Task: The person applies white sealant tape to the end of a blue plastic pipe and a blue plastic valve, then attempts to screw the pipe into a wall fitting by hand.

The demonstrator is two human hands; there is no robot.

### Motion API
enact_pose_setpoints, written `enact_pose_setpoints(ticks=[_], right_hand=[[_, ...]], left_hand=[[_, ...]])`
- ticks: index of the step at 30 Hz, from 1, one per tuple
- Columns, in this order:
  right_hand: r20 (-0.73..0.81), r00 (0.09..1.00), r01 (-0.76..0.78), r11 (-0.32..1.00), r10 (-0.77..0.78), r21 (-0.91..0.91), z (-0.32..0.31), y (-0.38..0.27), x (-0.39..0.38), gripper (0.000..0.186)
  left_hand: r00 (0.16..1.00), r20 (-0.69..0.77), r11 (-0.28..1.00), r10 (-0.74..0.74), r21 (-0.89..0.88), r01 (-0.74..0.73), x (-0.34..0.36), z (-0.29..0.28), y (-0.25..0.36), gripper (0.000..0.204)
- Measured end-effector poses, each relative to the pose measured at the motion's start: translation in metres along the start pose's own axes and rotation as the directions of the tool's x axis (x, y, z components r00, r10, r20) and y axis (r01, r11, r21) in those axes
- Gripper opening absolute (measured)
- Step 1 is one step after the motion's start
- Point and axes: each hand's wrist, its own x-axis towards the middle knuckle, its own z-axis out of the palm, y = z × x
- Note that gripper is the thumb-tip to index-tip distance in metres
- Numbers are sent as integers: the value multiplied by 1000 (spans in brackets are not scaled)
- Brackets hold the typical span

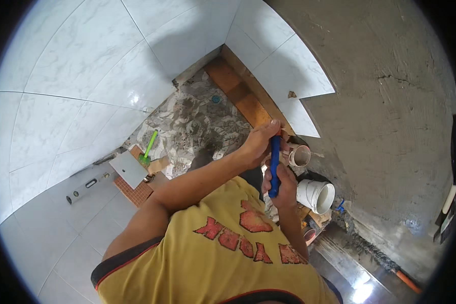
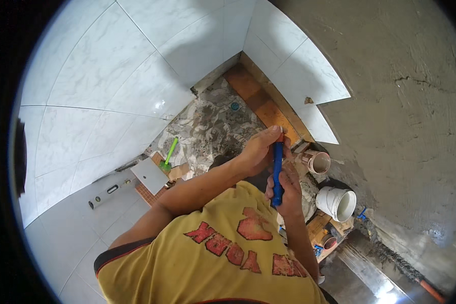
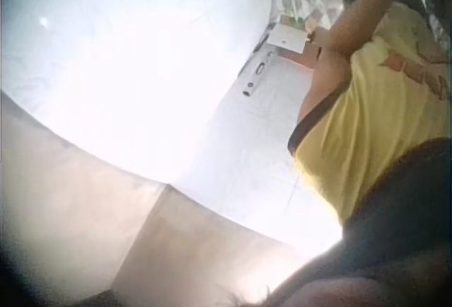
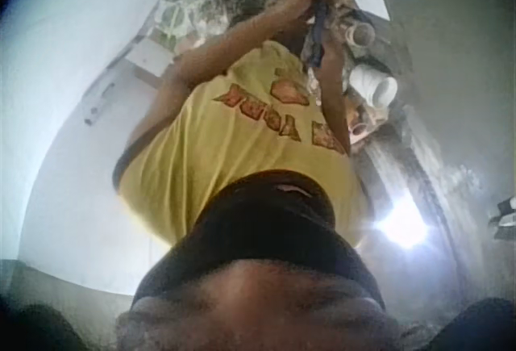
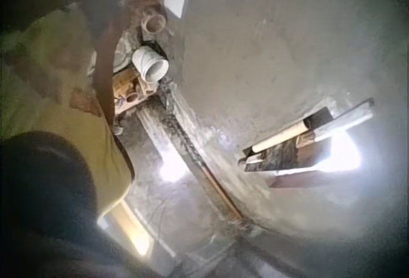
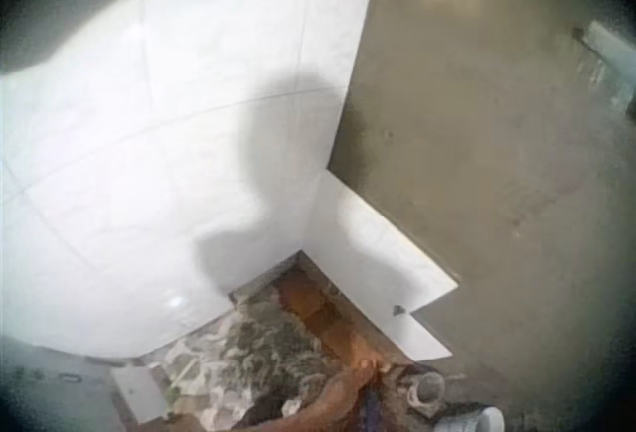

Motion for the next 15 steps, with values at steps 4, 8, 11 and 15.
enact_pose_setpoints(ticks=[4,8,11,15], right_hand=[[132,986,-83,991,97,-108,18,-18,28,32],[193,960,279,717,-202,-638,32,-33,88,34],[269,957,239,827,-112,-508,38,-59,139,31],[342,914,330,890,-218,-314,73,-117,177,27]], left_hand=[[997,-71,984,-11,174,23,16,-7,21,26],[990,-59,936,131,336,-104,45,-14,52,28],[984,-76,951,164,276,-137,70,12,99,33],[978,-26,910,208,372,-184,111,57,158,44]])
